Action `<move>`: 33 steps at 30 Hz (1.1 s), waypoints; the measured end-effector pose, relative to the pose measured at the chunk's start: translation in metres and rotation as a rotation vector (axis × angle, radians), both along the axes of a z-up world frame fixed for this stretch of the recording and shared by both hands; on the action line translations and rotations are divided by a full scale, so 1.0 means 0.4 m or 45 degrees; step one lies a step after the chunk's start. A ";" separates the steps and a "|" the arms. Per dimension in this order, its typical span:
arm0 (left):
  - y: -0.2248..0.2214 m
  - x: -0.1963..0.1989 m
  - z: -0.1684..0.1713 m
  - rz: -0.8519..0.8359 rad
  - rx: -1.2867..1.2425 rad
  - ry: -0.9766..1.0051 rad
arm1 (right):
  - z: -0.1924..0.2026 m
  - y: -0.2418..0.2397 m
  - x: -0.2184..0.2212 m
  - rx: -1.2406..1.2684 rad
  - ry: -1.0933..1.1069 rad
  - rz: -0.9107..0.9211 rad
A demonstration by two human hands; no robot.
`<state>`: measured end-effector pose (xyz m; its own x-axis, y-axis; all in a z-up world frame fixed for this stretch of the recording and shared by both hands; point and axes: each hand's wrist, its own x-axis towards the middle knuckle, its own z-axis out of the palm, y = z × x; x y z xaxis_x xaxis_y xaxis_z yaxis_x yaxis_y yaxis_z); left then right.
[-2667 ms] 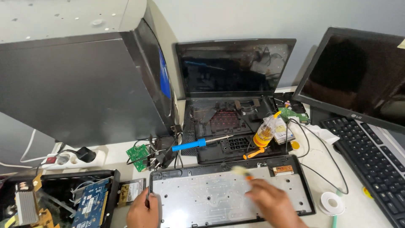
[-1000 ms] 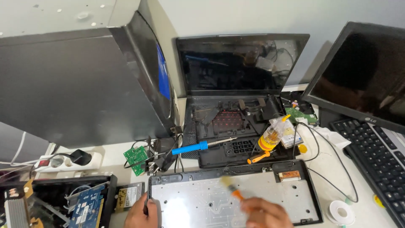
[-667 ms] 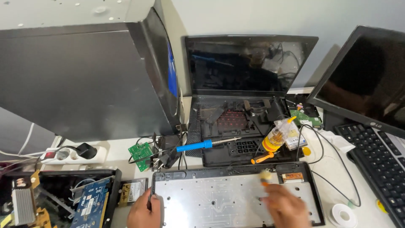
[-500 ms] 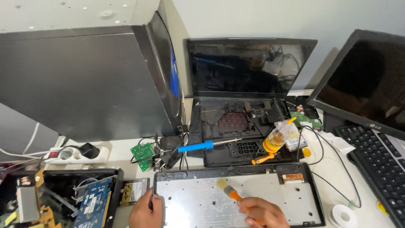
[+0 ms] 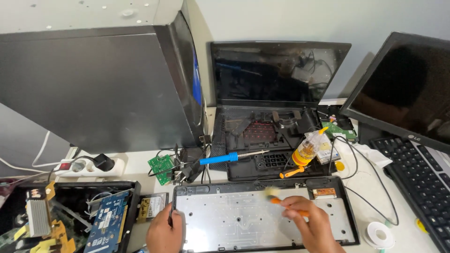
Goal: Cleaning a keyboard frame with a brush and reassembling the internal rubber membrane on an electronics repair bench.
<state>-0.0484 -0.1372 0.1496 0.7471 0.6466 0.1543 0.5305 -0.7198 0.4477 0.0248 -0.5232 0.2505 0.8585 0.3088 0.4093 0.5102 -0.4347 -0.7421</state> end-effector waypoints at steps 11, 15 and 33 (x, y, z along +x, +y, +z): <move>-0.021 -0.019 0.081 -0.056 -0.111 -0.104 | 0.045 0.064 0.022 0.909 0.252 0.415; -0.033 -0.039 0.138 0.067 -0.275 -0.077 | 0.054 -0.068 -0.028 0.906 0.096 0.350; -0.309 -0.118 0.141 -1.218 0.192 -0.116 | -0.111 -0.632 -0.112 -0.485 -0.067 -1.022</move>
<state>-0.0955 -0.2609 0.2058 0.9278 -0.2589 0.2687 -0.3405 -0.8820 0.3257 -0.0198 -0.7761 0.2062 0.8578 -0.2549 0.4464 -0.0252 -0.8882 -0.4587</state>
